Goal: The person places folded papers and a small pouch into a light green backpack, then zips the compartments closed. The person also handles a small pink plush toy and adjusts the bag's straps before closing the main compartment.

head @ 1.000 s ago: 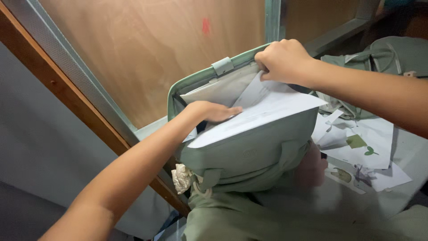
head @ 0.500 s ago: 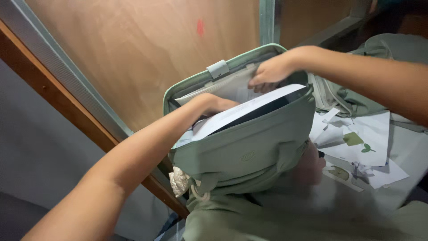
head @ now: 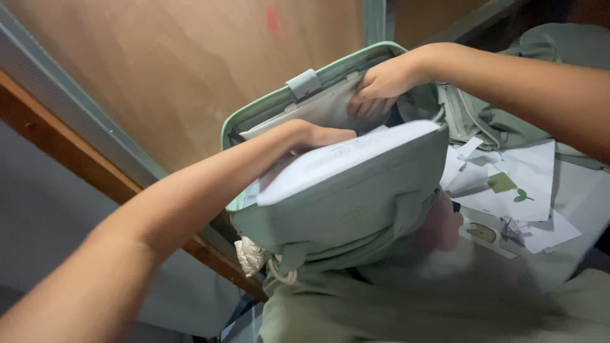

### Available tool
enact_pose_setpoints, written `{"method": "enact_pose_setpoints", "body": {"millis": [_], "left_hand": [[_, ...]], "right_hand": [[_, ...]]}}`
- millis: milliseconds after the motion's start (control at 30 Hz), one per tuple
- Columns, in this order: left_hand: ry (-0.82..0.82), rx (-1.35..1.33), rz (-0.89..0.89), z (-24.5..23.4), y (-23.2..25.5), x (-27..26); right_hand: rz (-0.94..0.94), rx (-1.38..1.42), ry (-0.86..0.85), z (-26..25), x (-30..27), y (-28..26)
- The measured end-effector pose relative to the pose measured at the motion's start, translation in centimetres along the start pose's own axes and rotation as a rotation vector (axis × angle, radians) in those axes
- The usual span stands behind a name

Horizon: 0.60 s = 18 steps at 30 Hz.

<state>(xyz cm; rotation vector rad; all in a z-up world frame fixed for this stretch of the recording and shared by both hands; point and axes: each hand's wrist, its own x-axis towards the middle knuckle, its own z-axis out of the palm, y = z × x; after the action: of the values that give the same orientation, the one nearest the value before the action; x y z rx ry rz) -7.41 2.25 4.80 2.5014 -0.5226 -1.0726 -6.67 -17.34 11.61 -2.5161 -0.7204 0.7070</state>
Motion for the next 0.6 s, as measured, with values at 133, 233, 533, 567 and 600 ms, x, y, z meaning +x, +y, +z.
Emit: {"method": "enact_pose_setpoints", "body": {"millis": [133,233,533,567,600], "left_hand": [[0.001,-0.018,-0.084,-0.8,-1.9,1.4],[-0.049,-0.031,0.069,-3.2,-5.4,5.9],[0.266,0.106,0.230,-1.3,-12.4,17.8],[0.352,0.031,0.242,-1.0,-12.5,17.2],[0.446,-0.041,0.250,-1.0,-12.4,16.3]], "right_hand": [[0.025,0.034,0.000,-0.3,0.3,0.4],[0.034,0.030,-0.025,-0.3,0.9,0.3],[-0.016,0.140,-0.168,-1.3,1.8,1.8],[-0.014,0.156,-0.178,-1.2,1.8,1.8],[-0.015,0.161,-0.178,-1.2,1.9,1.7]]}}
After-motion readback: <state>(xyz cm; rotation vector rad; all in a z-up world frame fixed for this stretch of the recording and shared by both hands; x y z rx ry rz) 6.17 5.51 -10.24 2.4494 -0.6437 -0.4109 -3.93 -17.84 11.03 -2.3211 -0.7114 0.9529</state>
